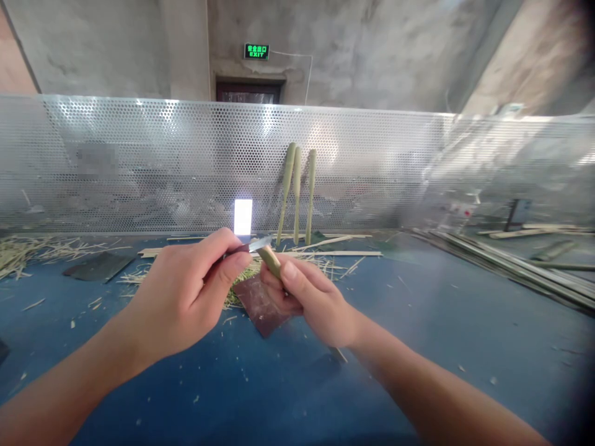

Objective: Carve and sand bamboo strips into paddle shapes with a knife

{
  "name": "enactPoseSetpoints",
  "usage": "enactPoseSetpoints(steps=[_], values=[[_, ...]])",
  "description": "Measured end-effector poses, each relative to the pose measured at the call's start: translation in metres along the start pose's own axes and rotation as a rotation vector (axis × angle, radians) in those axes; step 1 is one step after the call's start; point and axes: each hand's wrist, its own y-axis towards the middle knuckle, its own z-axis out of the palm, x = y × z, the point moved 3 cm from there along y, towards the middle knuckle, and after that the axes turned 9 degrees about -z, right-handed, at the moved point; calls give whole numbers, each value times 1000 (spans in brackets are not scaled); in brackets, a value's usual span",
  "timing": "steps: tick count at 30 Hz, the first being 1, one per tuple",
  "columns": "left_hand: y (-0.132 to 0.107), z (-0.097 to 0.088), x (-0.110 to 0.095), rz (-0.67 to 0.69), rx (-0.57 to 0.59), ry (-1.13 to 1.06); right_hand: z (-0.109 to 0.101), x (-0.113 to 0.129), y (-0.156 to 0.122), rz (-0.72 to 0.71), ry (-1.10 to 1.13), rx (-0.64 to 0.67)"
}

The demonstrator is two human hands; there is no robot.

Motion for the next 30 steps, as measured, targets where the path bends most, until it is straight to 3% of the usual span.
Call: enactPoseSetpoints(steps=[12, 19, 23, 26, 30], values=[[-1, 0, -1, 0, 42, 0, 0, -1, -1, 11, 10, -27], [0, 0, 0, -41, 51, -19, 0, -2, 0, 0, -89, -95], [0, 1, 1, -104, 111, -80, -4, -7, 2, 11, -124, -122], [8, 10, 21, -184, 113, -74, -5, -12, 1, 30, -168, -160], [28, 19, 68, -324, -3, 56, 0, -11, -4, 10, -316, -41]])
